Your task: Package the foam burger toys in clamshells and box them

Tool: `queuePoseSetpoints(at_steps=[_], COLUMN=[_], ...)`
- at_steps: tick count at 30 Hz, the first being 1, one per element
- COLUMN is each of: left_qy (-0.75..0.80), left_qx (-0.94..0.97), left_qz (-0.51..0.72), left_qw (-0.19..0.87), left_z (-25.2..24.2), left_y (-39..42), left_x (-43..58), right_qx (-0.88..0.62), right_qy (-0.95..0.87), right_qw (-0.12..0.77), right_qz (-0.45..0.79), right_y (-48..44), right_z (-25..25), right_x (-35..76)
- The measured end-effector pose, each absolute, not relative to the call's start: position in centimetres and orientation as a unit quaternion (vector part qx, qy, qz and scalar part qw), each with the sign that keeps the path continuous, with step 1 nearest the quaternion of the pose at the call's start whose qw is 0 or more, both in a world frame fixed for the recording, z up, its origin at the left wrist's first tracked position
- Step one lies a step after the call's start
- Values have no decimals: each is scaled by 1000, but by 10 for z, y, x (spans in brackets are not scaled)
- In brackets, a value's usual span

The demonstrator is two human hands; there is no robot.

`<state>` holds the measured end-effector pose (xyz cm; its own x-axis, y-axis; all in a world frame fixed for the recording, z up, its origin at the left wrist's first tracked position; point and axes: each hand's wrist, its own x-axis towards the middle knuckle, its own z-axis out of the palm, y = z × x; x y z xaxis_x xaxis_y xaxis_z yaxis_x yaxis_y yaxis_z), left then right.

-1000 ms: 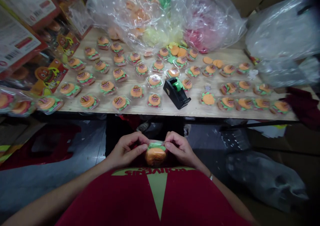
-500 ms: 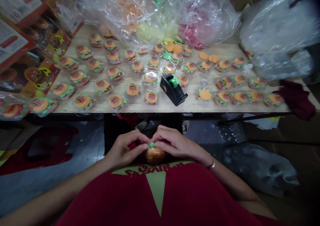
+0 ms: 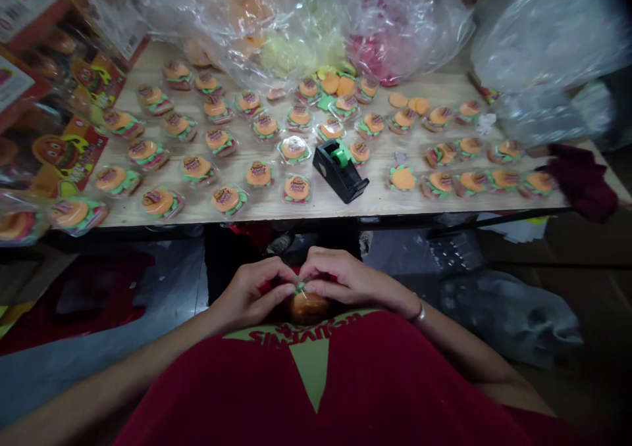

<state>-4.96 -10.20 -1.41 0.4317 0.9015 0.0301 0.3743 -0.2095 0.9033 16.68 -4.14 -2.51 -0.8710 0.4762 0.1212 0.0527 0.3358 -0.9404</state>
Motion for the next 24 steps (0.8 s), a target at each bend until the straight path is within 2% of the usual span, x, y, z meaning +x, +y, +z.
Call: queuePoseSetpoints(at_steps=[6,14,20,24], left_qy=[448,526,535,531], left_qx=[715,505,612,619], left_qz=[293,296,312,294], left_qw=[450,618,492,499], left_z=[-19,-26,-22,-23], left_y=[-102,-105,-108,-107], left_x=[-49,-47,-48,-48], right_qx=[-149,-166,-161,-153], right_qy=[-798,-756,-779,-780], right_qw=[209,166,174,190], right_qz=[546,611,580,576], right_y=[-41,-34,-33,-33], right_z=[-33,-33,-24,-30], right_x=[162,164,158,154])
